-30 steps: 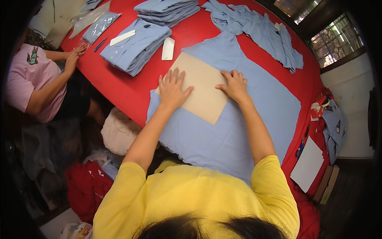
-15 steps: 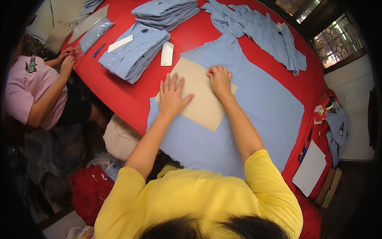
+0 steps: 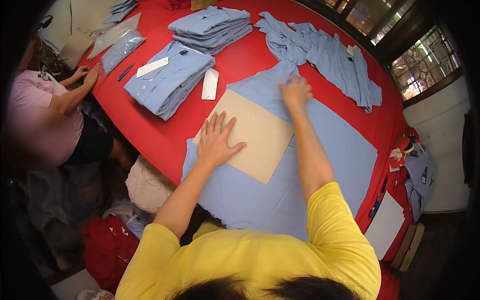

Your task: The person folds several light-blue button-down shirts on a red surface, using a cardboard template for each to ensure uniform size, and trimming loose threads with small shears.

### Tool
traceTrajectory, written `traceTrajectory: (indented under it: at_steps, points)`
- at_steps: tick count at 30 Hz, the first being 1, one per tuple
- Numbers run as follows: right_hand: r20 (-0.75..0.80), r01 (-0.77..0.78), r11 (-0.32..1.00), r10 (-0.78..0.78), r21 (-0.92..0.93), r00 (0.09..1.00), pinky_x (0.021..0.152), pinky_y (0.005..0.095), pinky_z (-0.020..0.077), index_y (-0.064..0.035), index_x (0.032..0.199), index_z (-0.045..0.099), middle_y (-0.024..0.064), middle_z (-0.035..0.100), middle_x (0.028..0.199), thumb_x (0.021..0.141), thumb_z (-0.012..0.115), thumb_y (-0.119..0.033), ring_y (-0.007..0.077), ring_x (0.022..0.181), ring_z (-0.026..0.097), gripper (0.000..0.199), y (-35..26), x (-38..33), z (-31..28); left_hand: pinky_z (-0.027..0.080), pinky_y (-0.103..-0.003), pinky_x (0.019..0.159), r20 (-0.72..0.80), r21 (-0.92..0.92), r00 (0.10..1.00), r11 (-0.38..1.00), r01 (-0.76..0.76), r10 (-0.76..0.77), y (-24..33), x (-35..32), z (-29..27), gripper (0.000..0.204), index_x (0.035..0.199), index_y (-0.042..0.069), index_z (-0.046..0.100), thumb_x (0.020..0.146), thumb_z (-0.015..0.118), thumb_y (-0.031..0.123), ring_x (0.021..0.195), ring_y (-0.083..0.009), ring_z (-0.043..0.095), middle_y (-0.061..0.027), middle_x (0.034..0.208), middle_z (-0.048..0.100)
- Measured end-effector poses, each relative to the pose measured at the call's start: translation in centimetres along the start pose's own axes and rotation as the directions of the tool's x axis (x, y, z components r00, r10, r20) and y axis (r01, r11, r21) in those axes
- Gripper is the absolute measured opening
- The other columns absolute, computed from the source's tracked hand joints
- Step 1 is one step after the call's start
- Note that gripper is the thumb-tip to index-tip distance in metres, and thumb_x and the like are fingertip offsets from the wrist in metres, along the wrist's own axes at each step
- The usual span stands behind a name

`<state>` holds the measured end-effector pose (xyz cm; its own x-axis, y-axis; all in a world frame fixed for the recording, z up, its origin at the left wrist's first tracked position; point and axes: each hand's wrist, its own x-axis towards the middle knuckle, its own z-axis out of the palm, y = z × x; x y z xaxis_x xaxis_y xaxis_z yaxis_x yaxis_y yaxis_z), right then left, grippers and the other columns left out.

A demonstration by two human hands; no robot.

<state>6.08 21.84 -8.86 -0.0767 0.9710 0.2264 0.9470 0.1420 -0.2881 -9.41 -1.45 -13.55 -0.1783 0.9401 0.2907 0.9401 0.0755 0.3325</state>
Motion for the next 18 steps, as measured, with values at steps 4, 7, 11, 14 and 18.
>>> traceTrajectory:
  at_steps: [4,7,11,14,18]
  points:
    - [0.292,0.007,0.970,-0.080,0.243,0.953,0.088,0.0373,0.0453,-0.0037,0.115,0.063,0.0161,0.066,0.101,0.084,0.067,-0.031,0.0284,0.099,0.061,0.041,7.1,3.4,-1.0,0.017,-0.050,0.114,-0.006,-0.025,1.000,0.999,-0.026,0.026,1.0,0.6,0.8,0.077,0.138,0.018,0.047,0.075,0.064,0.060,0.141,-0.0309,0.024,-0.0129,0.148,0.034]
    - [0.434,0.366,0.736,-0.648,0.570,0.626,0.078,0.0344,0.0494,-0.0005,0.107,0.066,0.0112,0.069,0.088,0.083,0.069,-0.034,0.0290,0.085,0.064,0.041,-0.6,-3.7,-8.8,0.018,-0.048,0.114,-0.017,0.018,0.999,0.999,0.043,-0.043,-1.1,-1.1,-0.2,0.079,0.137,0.014,0.047,0.074,0.066,0.058,0.140,-0.0303,0.025,-0.0126,0.147,0.035]
    - [0.061,0.328,0.642,-0.506,0.693,0.861,0.104,0.0443,0.0332,-0.0081,0.120,0.063,0.0131,0.058,0.126,0.091,0.057,-0.038,0.0272,0.121,0.049,0.042,0.1,-6.1,-8.2,0.019,-0.045,0.115,0.002,0.032,0.998,0.997,0.069,-0.069,-0.5,-0.4,0.3,0.085,0.137,0.004,0.044,0.073,0.069,0.055,0.140,-0.0301,0.026,-0.0117,0.147,0.036]
    - [-0.011,0.564,0.766,-0.590,0.307,0.807,0.111,0.0552,0.0162,-0.0125,0.135,0.051,0.0137,0.039,0.147,0.094,0.046,-0.048,0.0316,0.138,0.031,0.054,0.5,-9.7,1.9,0.019,-0.044,0.115,0.052,0.046,0.999,0.999,-0.012,0.010,1.1,1.0,0.6,0.087,0.140,-0.001,0.036,0.075,0.069,0.047,0.139,-0.0306,0.027,-0.0129,0.147,0.035]
    - [0.168,0.674,0.739,-0.666,0.015,0.727,0.110,0.0595,0.0165,-0.0125,0.138,0.047,0.0193,0.041,0.144,0.094,0.044,-0.048,0.0342,0.136,0.034,0.056,-2.8,-18.0,0.5,0.018,-0.045,0.116,-0.068,-0.028,0.998,1.000,0.007,-0.009,-0.6,-0.4,1.3,0.081,0.147,0.006,0.024,0.080,0.062,0.030,0.139,-0.0285,0.029,-0.0144,0.146,0.035]
